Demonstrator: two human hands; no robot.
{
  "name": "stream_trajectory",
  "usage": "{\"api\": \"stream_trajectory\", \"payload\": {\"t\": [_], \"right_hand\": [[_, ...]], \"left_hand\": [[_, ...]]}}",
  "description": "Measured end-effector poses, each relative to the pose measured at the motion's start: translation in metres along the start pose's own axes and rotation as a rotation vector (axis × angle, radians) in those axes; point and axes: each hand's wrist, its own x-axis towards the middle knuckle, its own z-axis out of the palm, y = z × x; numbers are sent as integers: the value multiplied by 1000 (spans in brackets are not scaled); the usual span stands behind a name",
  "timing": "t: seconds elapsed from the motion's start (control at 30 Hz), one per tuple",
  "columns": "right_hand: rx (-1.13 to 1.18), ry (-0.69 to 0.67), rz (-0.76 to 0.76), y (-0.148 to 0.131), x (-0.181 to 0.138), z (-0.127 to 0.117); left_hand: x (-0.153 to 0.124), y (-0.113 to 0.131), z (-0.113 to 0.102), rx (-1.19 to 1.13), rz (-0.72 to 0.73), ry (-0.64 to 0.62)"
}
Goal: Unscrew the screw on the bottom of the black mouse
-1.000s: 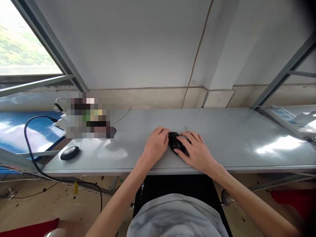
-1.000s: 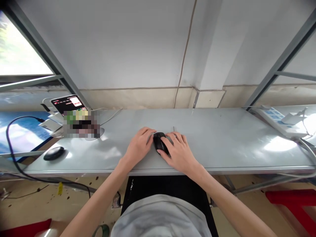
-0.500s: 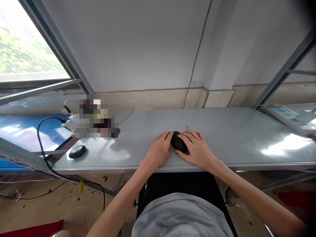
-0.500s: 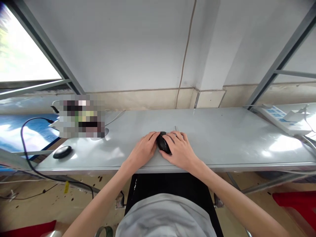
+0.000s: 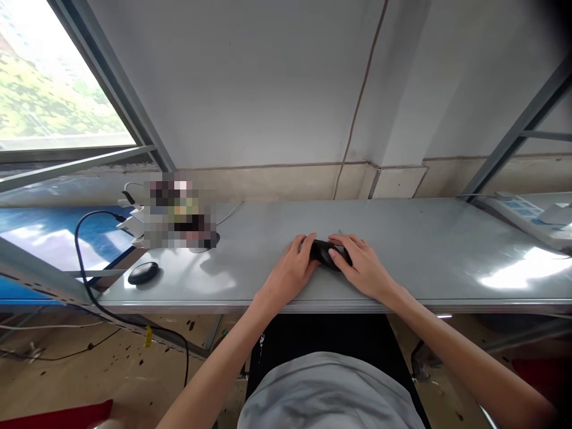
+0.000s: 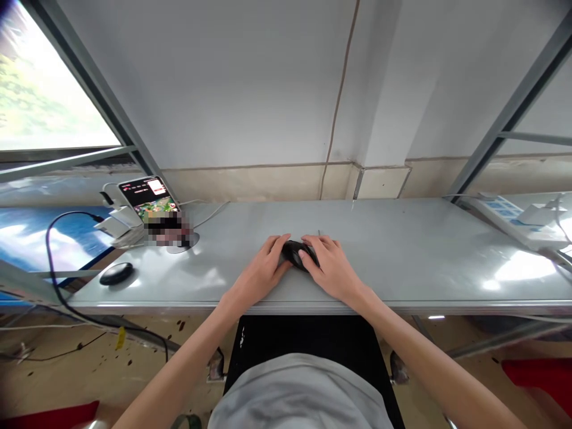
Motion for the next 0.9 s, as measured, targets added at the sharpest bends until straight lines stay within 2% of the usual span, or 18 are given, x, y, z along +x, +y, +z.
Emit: {"api": "stream_trajectory", "payload": {"t": [0.2, 0.4, 0.53, 0.9], "right_hand": [[23, -15, 3, -1, -1, -2], [29, -17, 4, -3, -7, -2], [31, -6, -62, -1, -8, 0], [28, 1, -73, 6, -7, 3]], "left_hand": [[1, 4, -4, 61, -39, -23], [2, 3, -10, -77, -108, 6], [2, -1, -8, -102, -160, 18], [-1, 4, -9, -89, -91, 25]]}}
